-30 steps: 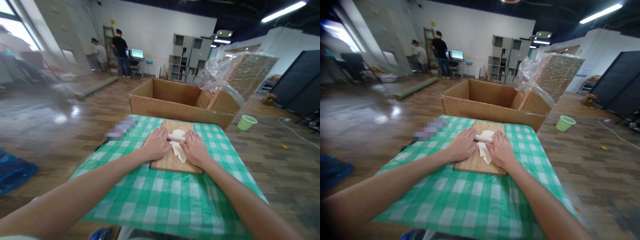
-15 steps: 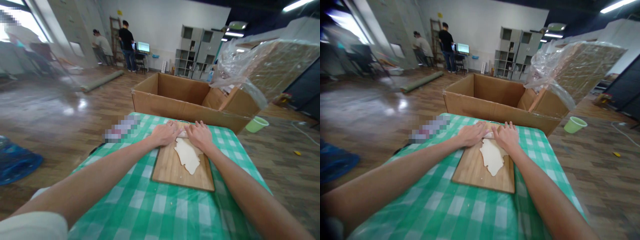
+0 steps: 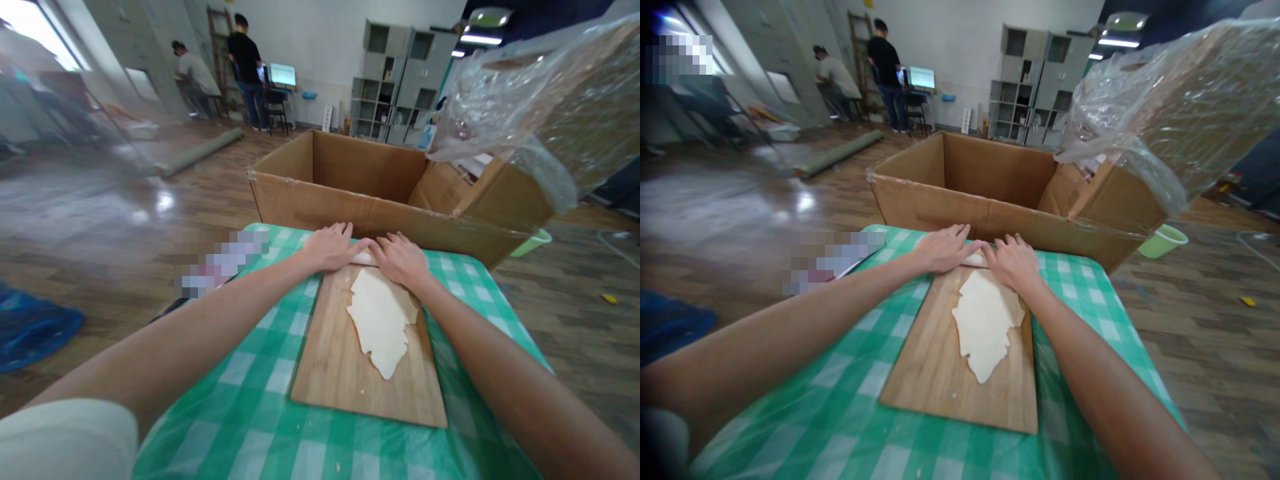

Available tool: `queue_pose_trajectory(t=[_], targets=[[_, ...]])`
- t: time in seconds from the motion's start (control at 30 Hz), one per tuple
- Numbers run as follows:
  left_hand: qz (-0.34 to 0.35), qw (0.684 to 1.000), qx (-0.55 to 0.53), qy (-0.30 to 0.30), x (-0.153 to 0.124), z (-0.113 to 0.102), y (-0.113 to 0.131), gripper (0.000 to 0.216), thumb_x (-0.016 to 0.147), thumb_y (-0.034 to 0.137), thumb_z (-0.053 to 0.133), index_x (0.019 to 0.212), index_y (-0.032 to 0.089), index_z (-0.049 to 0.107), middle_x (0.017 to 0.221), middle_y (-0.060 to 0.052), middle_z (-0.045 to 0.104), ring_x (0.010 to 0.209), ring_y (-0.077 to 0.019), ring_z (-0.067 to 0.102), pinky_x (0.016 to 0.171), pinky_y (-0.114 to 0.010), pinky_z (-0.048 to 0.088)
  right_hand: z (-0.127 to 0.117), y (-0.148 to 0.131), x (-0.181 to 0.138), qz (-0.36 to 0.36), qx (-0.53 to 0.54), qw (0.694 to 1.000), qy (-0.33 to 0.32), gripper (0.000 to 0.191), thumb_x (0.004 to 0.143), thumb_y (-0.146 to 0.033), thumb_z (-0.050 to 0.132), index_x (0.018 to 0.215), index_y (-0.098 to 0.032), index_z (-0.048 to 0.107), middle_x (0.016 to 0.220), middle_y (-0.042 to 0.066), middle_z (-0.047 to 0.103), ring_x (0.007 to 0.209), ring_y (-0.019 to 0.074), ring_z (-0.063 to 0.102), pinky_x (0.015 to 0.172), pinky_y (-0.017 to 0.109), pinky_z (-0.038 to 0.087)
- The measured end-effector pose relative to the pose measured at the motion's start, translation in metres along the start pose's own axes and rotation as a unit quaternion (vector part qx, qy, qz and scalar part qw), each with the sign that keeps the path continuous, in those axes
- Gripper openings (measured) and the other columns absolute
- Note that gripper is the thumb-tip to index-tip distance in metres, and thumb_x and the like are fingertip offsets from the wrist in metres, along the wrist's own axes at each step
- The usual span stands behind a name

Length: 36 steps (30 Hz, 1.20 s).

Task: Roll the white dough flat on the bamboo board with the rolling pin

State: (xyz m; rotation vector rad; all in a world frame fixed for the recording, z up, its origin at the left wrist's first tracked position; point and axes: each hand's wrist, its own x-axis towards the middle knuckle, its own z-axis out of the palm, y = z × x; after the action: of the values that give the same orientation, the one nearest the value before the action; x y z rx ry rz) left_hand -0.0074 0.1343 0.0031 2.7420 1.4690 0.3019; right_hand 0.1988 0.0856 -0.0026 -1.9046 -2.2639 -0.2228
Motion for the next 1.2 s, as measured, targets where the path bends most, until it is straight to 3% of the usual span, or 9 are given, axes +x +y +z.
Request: queue_pose_trajectory(t=[0.13,0.27,0.37,0.47,0.63,0.83,1.2], targets=[[0.026,1.000,-0.003,0.000,-0.020,-0.005,0.010,0.060,0.108,0.061,0.029,0.146,0.025,0.058,0.153,-0.014,0.059,0.144,-0.0363,0.050,0.116,-0.050,0.041,-0.001,-0.004,-0.014,-0.046,-0.021,0.999,-0.011,0.073,0.113,-0.050,0.012,0.137,-0.011,0.069,0.145,0.019,0.066,0.144,0.0317,0.052,0.125,0.047,0.028],[0.012,1.000,-0.017,-0.004,-0.040,-0.007,0.021,0.068,0.108,0.062,0.022,0.148,0.017,0.055,0.151,-0.018,0.059,0.142,-0.0363,0.053,0.110,-0.049,0.044,-0.004,-0.010,-0.033,-0.004,-0.009,1.000,-0.013,0.074,0.113,-0.052,0.015,0.155,-0.002,0.050,0.159,0.020,0.054,0.153,0.0354,0.042,0.123,0.047,0.033],[0.004,0.999,-0.030,0.014,-0.057,-0.008,0.028,0.072,0.108,0.064,0.020,0.146,0.013,0.056,0.151,-0.020,0.059,0.136,-0.0366,0.058,0.106,-0.047,0.046,-0.010,-0.014,-0.048,-0.016,-0.001,1.000,-0.013,0.076,0.112,-0.053,0.016,0.159,0.002,0.043,0.164,0.023,0.046,0.156,0.0358,0.036,0.125,0.047,0.030],[0.022,0.998,-0.037,0.044,-0.075,-0.008,0.033,0.070,0.107,0.066,0.027,0.139,0.014,0.060,0.147,-0.019,0.061,0.129,-0.0349,0.063,0.106,-0.045,0.046,-0.017,-0.018,-0.065,-0.045,-0.004,0.999,0.004,0.077,0.112,-0.054,0.018,0.158,0.002,0.043,0.163,0.025,0.046,0.155,0.0346,0.039,0.125,0.046,0.029],[0.060,0.996,-0.015,0.062,-0.106,-0.009,0.042,0.068,0.106,0.055,0.036,0.147,0.004,0.053,0.154,-0.024,0.056,0.144,-0.0355,0.052,0.121,-0.046,0.033,-0.024,-0.024,-0.094,-0.078,-0.008,0.997,0.027,0.073,0.111,-0.054,0.025,0.155,-0.001,0.049,0.159,0.024,0.052,0.152,0.0327,0.044,0.125,0.046,0.031],[0.073,0.994,-0.019,0.074,-0.144,-0.011,0.056,0.075,0.102,0.055,0.047,0.156,0.004,0.043,0.166,-0.023,0.043,0.154,-0.0364,0.040,0.129,-0.049,0.020,-0.028,-0.030,-0.130,-0.091,-0.005,0.995,0.037,0.074,0.110,-0.054,0.030,0.157,0.001,0.045,0.162,0.025,0.049,0.154,0.0327,0.040,0.128,0.047,0.029],[0.090,0.990,-0.036,0.103,-0.191,-0.019,0.077,0.084,0.093,0.060,0.057,0.155,0.005,0.042,0.160,-0.025,0.048,0.149,-0.0389,0.044,0.128,-0.053,0.026,-0.040,-0.042,-0.178,-0.112,0.007,0.992,0.066,0.072,0.109,-0.055,0.033,0.158,-0.005,0.047,0.162,0.022,0.050,0.153,0.0348,0.041,0.125,0.053,0.035]])
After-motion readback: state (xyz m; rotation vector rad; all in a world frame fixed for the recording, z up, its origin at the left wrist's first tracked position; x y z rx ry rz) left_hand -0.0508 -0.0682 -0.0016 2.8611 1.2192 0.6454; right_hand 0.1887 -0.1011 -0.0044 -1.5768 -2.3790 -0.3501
